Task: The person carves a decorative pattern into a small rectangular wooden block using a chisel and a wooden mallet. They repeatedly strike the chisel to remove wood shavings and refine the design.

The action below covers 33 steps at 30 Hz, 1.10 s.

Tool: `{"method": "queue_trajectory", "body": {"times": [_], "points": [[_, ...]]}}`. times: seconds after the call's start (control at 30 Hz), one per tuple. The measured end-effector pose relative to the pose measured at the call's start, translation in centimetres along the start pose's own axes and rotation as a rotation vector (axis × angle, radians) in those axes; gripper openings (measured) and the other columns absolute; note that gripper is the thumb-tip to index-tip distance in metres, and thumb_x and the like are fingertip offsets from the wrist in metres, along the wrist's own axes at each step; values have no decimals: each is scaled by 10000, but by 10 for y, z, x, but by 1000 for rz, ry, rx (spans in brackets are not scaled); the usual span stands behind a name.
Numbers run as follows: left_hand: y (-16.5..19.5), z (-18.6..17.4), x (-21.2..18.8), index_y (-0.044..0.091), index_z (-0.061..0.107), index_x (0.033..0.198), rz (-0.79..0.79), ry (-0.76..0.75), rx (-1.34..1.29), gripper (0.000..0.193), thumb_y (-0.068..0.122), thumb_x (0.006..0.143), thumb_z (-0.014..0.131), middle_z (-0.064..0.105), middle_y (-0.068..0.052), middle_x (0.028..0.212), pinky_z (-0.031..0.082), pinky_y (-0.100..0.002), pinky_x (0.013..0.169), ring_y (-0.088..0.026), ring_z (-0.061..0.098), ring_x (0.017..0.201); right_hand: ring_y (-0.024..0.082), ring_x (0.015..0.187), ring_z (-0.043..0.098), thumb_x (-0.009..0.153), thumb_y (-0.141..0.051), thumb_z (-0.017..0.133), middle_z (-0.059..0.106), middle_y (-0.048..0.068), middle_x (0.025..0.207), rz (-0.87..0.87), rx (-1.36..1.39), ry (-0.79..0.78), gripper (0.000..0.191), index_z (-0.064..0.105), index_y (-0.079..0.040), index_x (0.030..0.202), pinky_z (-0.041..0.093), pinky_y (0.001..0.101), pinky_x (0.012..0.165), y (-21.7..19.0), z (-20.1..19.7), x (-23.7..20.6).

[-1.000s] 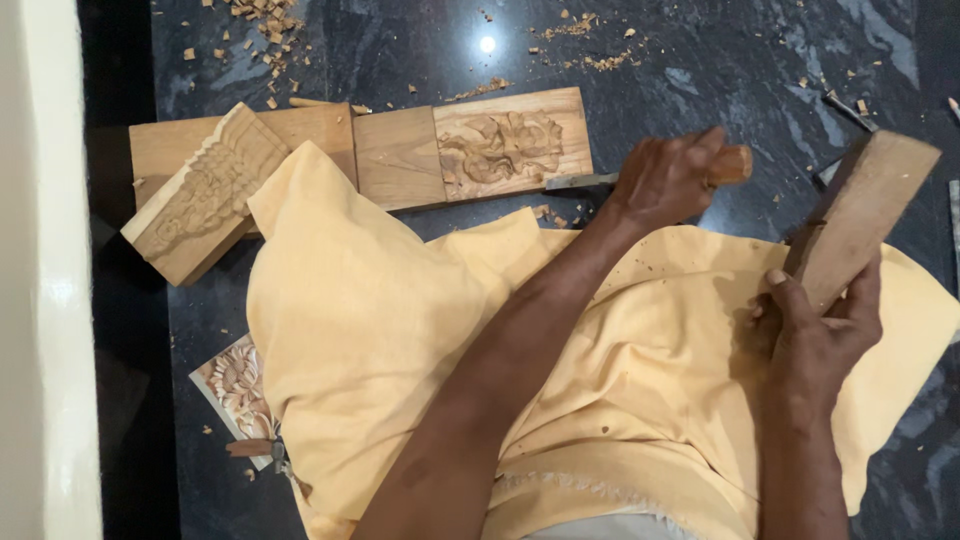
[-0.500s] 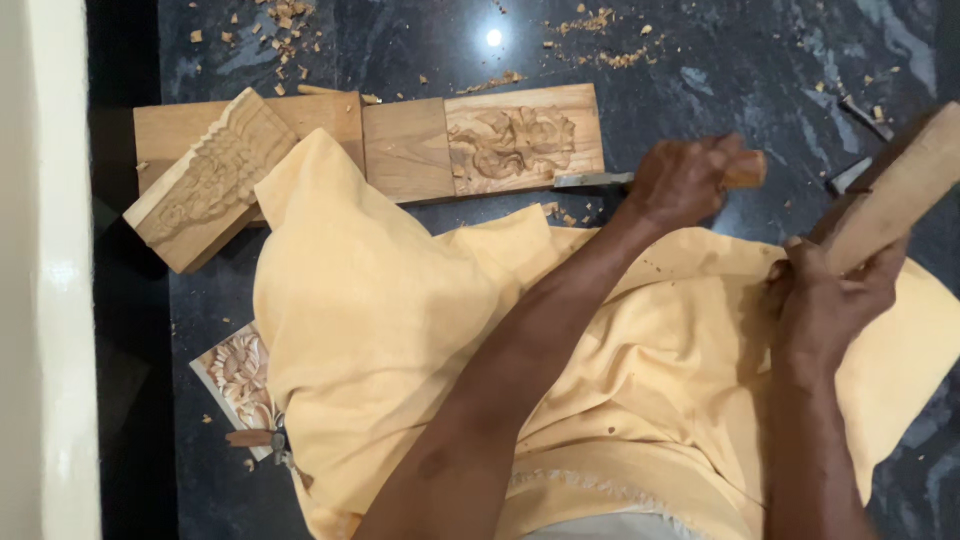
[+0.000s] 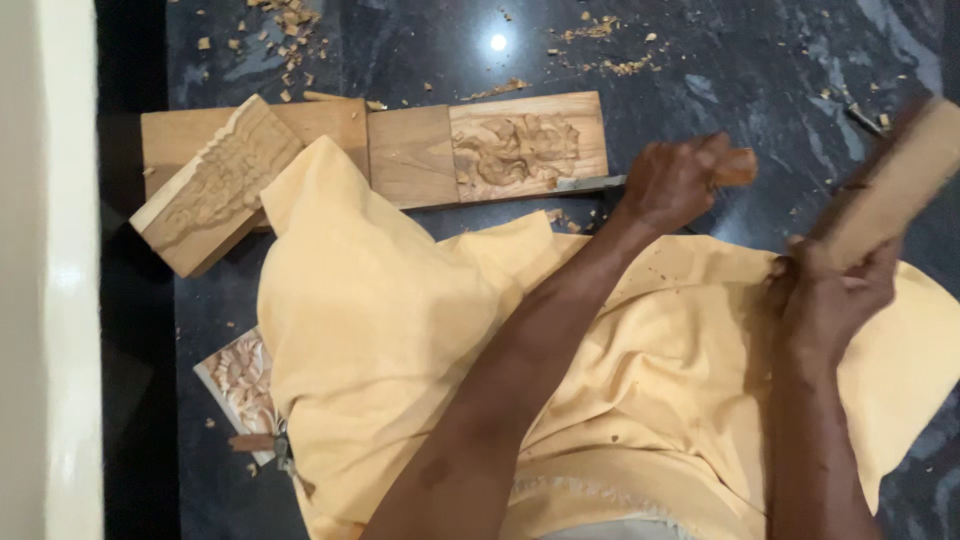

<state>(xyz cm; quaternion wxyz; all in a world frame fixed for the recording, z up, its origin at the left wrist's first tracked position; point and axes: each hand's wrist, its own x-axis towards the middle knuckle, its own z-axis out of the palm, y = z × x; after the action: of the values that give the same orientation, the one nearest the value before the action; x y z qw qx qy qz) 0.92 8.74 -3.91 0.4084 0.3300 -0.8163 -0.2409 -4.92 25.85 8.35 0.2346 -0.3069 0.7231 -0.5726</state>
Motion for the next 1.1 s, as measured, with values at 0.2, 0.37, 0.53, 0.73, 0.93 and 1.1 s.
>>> {"method": "queue_trajectory", "body": {"times": [0.2, 0.37, 0.53, 0.73, 0.93, 1.1], "points": [[8, -12, -2, 58, 646, 1033, 36, -13, -16, 279, 27, 767, 722, 775, -125, 914, 607, -408, 591, -256, 761, 733, 76, 717, 591, 829, 90, 638, 634, -9, 1000, 3, -67, -82, 633, 527, -89, 1426, 488, 226, 586, 14, -7, 1], [28, -4, 8, -35, 649, 1111, 229, 167, -101, 409, 61, 719, 714, 751, -186, 871, 597, -351, 509, -240, 735, 644, 146, 676, 606, 943, 91, 663, 622, 76, 930, 44, 253, 36, 578, 514, -22, 1490, 495, 276, 587, 18, -16, 5], [25, 11, -1, 9, 668, 1111, 176, -32, -91, 242, 15, 870, 679, 757, -166, 874, 573, -330, 463, -198, 726, 600, 140, 723, 648, 932, 156, 654, 666, 91, 1029, -153, 28, 82, 578, 498, 30, 1473, 527, 265, 640, 14, -34, -6], [2, 14, -6, 14, 655, 1094, 109, 23, -66, 364, 9, 733, 702, 757, -176, 886, 595, -359, 521, -252, 749, 660, 131, 610, 589, 984, -26, 717, 644, 74, 840, -59, -66, 244, 159, 622, 40, 1093, 438, 261, 518, 6, -58, -3], [7, 8, -3, 1, 645, 1177, 32, 19, -80, 519, 51, 678, 779, 764, -189, 961, 626, -385, 601, -285, 768, 723, 142, 631, 608, 1015, -65, 722, 661, 73, 784, -19, -4, 276, 93, 692, 6, 963, 456, 255, 545, 21, -62, 13], [8, 6, -1, 32, 642, 1162, 11, -17, -78, 492, 58, 691, 785, 768, -161, 967, 632, -405, 637, -275, 771, 725, 155, 858, 657, 926, 112, 639, 688, 121, 1078, -435, -381, -128, 419, 591, 32, 1334, 533, 275, 745, 18, -26, 13]]}}
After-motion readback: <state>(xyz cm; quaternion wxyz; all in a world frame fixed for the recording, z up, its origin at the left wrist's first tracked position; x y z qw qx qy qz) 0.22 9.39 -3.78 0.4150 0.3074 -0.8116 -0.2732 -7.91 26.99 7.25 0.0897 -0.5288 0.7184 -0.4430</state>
